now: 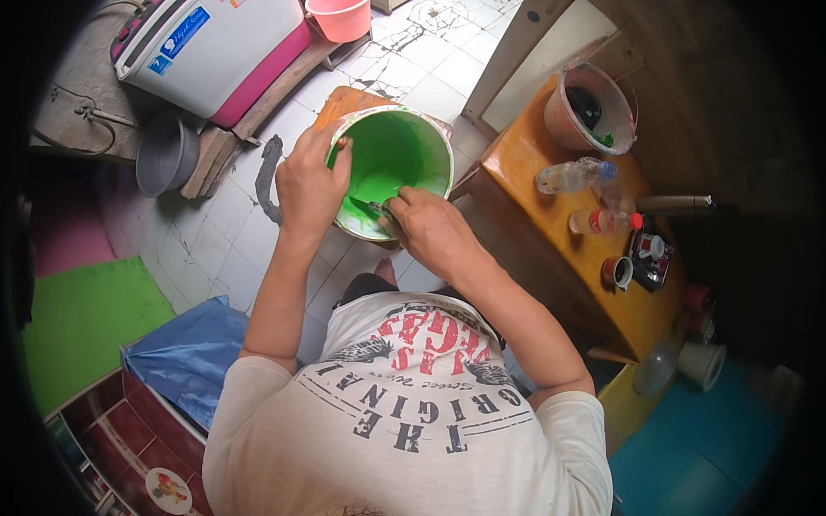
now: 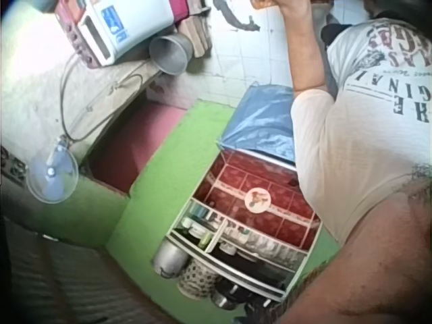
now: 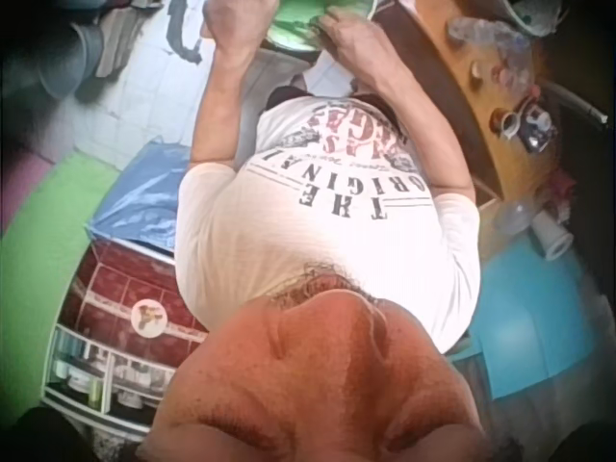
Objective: The person stirs green paint in a small bucket using a brush, adds liquid from a bottle, and later picks up a piece of cloth.
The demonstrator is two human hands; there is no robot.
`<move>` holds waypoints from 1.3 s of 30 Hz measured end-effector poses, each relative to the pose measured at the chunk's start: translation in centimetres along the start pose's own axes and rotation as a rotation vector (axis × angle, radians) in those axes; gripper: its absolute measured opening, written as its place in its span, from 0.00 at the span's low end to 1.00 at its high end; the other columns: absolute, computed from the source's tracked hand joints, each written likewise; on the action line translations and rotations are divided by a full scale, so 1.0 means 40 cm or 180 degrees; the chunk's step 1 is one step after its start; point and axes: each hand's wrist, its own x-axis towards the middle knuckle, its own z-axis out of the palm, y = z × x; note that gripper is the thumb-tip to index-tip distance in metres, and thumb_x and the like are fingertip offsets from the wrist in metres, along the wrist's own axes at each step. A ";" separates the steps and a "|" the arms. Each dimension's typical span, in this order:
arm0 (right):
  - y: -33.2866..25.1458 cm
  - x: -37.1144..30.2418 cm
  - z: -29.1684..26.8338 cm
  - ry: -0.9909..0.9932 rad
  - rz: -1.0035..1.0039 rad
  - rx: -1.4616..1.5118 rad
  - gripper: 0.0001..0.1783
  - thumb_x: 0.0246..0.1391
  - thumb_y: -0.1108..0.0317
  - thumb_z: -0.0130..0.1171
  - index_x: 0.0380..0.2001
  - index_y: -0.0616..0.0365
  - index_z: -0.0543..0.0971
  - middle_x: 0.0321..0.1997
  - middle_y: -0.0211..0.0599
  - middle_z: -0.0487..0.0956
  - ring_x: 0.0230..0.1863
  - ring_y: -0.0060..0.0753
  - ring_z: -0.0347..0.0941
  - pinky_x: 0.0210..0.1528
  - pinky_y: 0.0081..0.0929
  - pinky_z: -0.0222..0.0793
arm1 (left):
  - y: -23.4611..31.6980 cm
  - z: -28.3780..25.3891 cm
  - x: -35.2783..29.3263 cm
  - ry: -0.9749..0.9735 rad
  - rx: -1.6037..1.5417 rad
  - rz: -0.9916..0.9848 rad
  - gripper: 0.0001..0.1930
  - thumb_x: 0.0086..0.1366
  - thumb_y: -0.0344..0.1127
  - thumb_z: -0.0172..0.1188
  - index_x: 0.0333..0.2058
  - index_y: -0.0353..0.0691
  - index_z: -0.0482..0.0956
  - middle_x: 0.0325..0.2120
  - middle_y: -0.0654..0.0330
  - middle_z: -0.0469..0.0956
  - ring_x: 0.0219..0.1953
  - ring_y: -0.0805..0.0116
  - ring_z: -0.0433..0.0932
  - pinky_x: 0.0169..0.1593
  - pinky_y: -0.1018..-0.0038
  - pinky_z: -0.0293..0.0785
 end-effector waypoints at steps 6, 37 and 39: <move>0.045 -0.007 -0.028 0.0137 0.0237 -0.0553 0.11 0.60 0.64 0.60 0.36 0.63 0.78 0.35 0.46 0.76 0.39 0.51 0.76 0.42 0.45 0.74 | 0.000 0.005 -0.002 0.0073 0.0011 -0.0007 0.13 0.62 0.35 0.64 0.46 0.41 0.84 0.30 0.54 0.79 0.29 0.51 0.81 0.33 0.60 0.76; 0.071 -0.026 0.022 0.0028 -0.0185 0.0450 0.16 0.62 0.59 0.59 0.32 0.65 0.79 0.34 0.49 0.78 0.39 0.53 0.78 0.42 0.46 0.75 | 0.101 0.022 -0.043 0.0280 0.0639 -0.0090 0.13 0.61 0.33 0.64 0.45 0.41 0.83 0.31 0.53 0.78 0.29 0.50 0.80 0.34 0.60 0.77; 0.083 -0.031 0.010 -0.0021 -0.0116 0.0333 0.16 0.61 0.59 0.59 0.32 0.65 0.80 0.35 0.49 0.78 0.39 0.53 0.79 0.43 0.46 0.75 | 0.104 0.024 -0.044 0.0314 0.0587 -0.0070 0.13 0.61 0.33 0.64 0.44 0.41 0.84 0.31 0.54 0.78 0.28 0.50 0.80 0.33 0.60 0.77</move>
